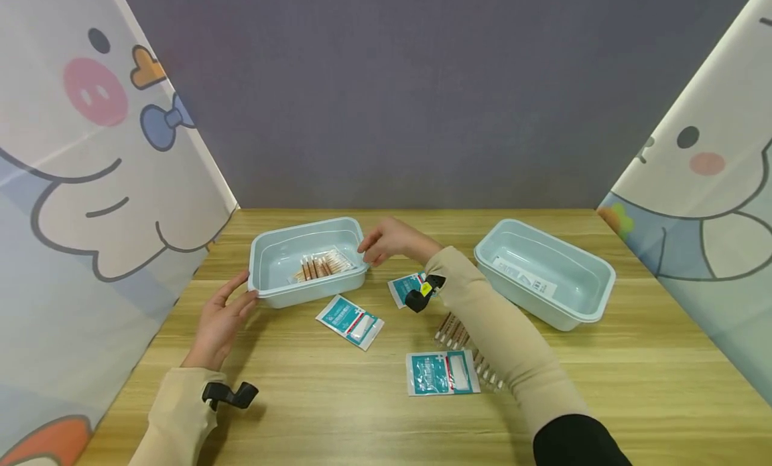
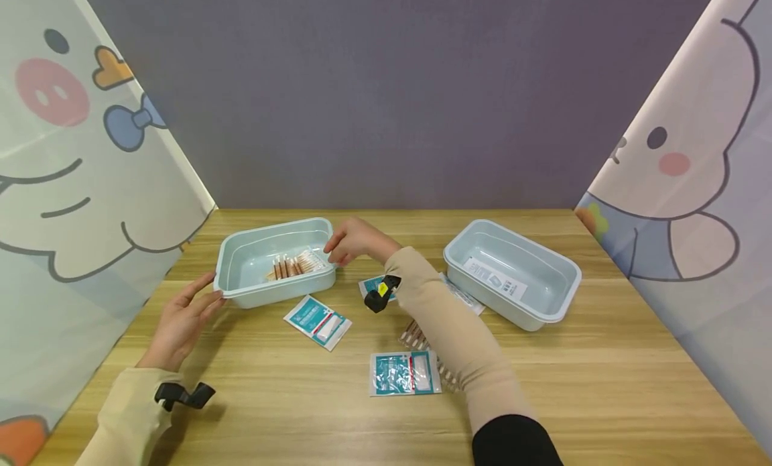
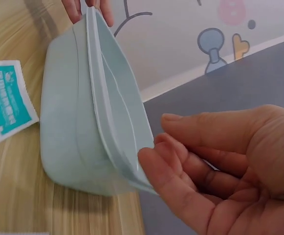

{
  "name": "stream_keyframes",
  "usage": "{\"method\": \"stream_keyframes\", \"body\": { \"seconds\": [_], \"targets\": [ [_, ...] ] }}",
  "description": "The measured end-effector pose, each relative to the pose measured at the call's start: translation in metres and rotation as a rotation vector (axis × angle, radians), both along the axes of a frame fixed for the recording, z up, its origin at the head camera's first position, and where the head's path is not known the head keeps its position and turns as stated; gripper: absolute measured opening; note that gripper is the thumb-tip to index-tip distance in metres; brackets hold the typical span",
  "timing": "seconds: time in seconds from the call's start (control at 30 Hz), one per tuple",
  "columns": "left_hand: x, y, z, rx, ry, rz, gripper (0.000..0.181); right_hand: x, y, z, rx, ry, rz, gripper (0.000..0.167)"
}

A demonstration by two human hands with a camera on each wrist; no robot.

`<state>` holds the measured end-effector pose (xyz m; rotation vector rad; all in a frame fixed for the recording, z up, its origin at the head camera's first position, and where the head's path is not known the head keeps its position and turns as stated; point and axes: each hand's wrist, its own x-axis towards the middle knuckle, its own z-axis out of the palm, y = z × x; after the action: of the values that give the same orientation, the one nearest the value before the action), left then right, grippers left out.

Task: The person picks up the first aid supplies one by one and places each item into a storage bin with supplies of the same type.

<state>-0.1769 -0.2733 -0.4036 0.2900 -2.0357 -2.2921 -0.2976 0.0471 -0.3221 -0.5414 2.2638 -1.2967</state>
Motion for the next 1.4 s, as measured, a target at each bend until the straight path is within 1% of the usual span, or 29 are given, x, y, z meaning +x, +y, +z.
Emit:
{"method": "stream_keyframes", "body": {
  "seconds": [0.1, 0.17, 0.37, 0.5, 0.67, 0.87, 1.17, 1.4],
  "targets": [
    [0.000, 0.000, 0.000, 0.021, -0.005, 0.012, 0.065, 0.004, 0.013, -0.002, 0.017, 0.006, 0.020, 0.023],
    [0.001, 0.000, 0.000, 0.024, -0.005, 0.014, 0.066, 0.007, 0.022, -0.004, 0.018, -0.005, 0.026, 0.022],
    [0.003, -0.002, 0.000, 0.043, 0.025, -0.023, 0.066, 0.014, 0.047, -0.009, 0.029, -0.007, 0.044, 0.026],
    [0.003, -0.003, 0.000, 0.048, 0.034, -0.032, 0.066, 0.020, 0.062, -0.012, 0.083, 0.022, 0.071, 0.026],
    [0.004, -0.004, 0.000, 0.042, 0.023, -0.030, 0.066, 0.029, 0.081, -0.022, 0.147, 0.026, 0.105, 0.027],
    [0.005, -0.005, 0.001, 0.027, 0.018, -0.025, 0.066, 0.040, 0.104, -0.038, 0.152, 0.036, 0.133, 0.024],
    [0.006, -0.005, 0.000, 0.024, 0.038, -0.024, 0.065, 0.056, 0.133, -0.056, 0.142, 0.008, 0.118, 0.023],
    [0.005, -0.004, 0.000, 0.031, 0.038, -0.021, 0.065, 0.059, 0.148, -0.064, 0.124, 0.039, 0.076, 0.025]
  ]
}}
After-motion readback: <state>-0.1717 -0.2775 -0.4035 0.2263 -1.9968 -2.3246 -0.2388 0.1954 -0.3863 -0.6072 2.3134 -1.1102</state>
